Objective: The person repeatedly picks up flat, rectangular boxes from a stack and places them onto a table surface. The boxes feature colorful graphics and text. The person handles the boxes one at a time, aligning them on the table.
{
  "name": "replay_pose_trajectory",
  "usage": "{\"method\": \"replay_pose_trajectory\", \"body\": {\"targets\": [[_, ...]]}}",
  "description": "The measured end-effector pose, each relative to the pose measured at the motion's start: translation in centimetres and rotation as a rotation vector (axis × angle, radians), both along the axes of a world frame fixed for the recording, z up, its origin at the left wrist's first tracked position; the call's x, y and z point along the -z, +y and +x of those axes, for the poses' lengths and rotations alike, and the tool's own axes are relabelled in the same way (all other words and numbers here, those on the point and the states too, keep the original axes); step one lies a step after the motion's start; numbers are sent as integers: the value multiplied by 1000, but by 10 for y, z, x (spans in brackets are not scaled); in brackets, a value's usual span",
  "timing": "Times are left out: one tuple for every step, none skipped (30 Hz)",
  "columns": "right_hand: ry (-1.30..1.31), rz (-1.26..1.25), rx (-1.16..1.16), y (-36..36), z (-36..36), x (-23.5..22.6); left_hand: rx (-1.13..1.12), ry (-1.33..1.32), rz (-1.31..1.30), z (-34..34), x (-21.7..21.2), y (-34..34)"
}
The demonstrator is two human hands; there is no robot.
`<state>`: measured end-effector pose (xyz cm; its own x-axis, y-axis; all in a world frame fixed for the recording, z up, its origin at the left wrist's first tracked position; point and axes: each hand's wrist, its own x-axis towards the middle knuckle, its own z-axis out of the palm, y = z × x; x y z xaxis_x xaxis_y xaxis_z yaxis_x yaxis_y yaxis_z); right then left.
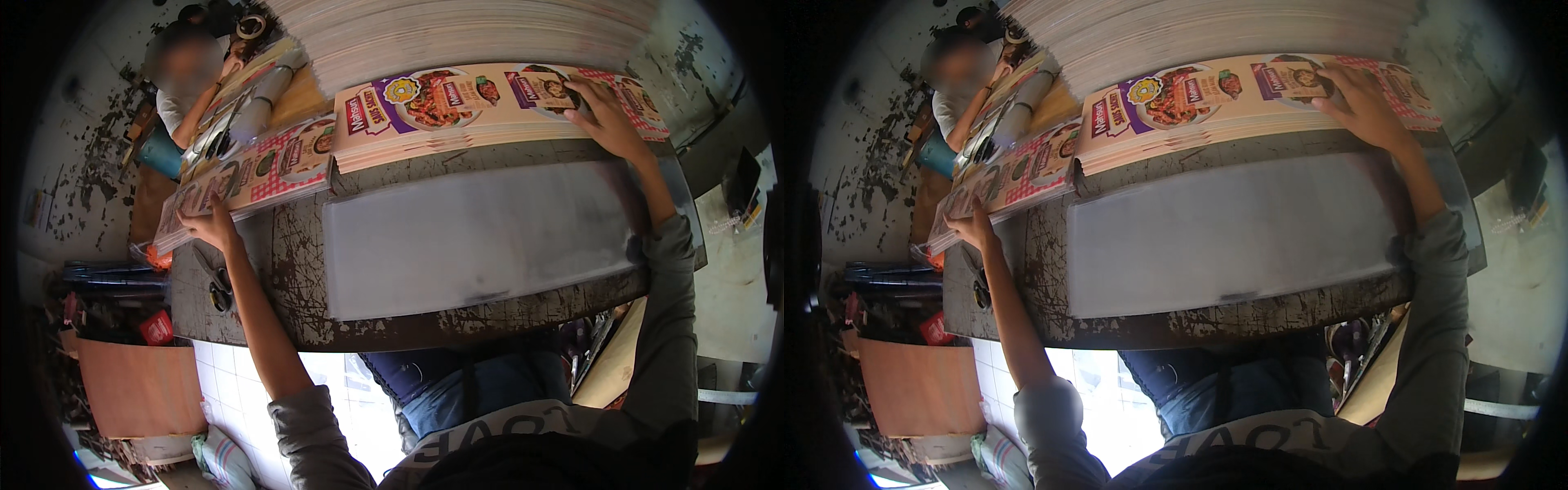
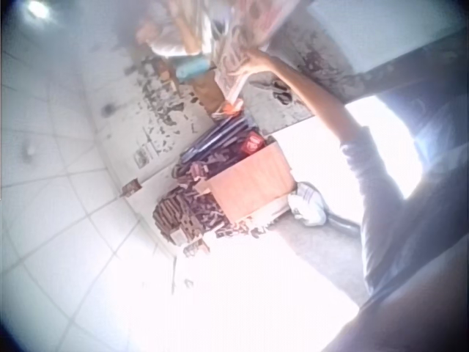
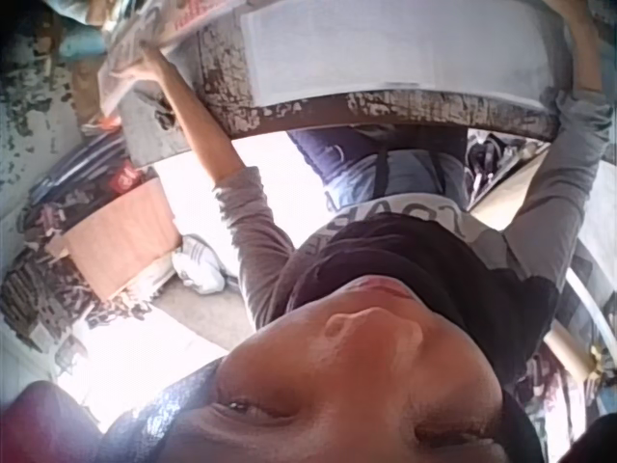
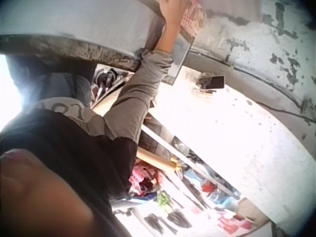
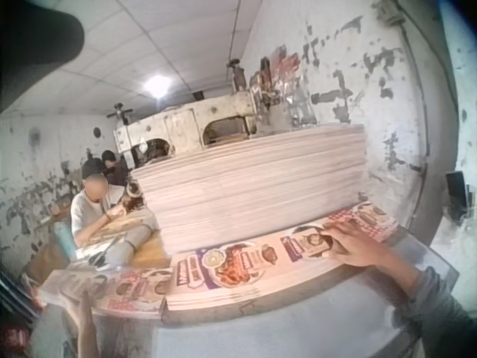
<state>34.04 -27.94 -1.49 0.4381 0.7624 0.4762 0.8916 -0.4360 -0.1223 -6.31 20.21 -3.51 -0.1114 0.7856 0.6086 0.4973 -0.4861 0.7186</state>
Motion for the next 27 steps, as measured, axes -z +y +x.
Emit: {"method": "replay_pose_trajectory", "body": {"targets": [[-4,5,2,1,0,0,23,106,1,-8,0,10],[-7,9,3,3,0,1,46,212,0,-14,2,18],[-14,-2,2,1,1,0,-67,342,-64,-3,-1,5],[-21,-13,1,1,1,-1,-181,473,-127,11,-1,-9],[-28,-19,-4,1,0,-4,-300,603,-186,22,-8,-28],[-29,-14,-10,3,0,-6,-123,647,-96,28,-15,-44],[-30,-20,2,-1,0,-4,75,688,-10,39,-14,-60],[-27,-16,4,-2,-1,-3,261,728,84,45,-19,-77],[-15,-19,6,-1,-1,-2,373,775,134,55,-22,-100],[-5,-27,11,-1,0,-1,491,818,180,65,-24,-120],[4,-36,13,-2,0,-1,545,826,196,71,-29,-132],[-12,-52,19,-2,-2,0,595,835,210,75,-34,-142],[-27,-68,25,-2,-3,0,645,842,222,77,-34,-146],[-44,-77,26,-2,-2,0,668,823,221,77,-34,-145],[-48,-82,11,-2,-3,-1,690,803,218,76,-33,-142],[-52,-87,-3,-4,-4,-2,713,783,215,75,-31,-138],[-54,-90,-18,-5,-5,-2,762,731,156,73,-29,-131],[-46,-95,-18,-5,-5,-3,810,679,97,70,-27,-123],[-37,-101,-18,-4,-4,-3,830,674,75,67,-27,-116],[-29,-109,-17,-4,-4,-3,851,668,51,64,-27,-110],[-5,-120,-6,-5,-4,-4,845,711,66,62,-29,-105],[18,-131,5,-5,-3,-6,838,754,81,61,-28,-101],[36,-139,14,-5,-3,-8,843,771,226,62,-29,-101],[44,-136,15,-5,-3,-9,838,787,244,62,-29,-102],[52,-133,16,-6,-3,-8,834,801,262,61,-30,-105],[55,-125,12,-6,-2,-8,820,815,284,61,-32,-108],[-4,-101,-9,-6,-1,-5,815,798,255,60,-35,-112]]}}
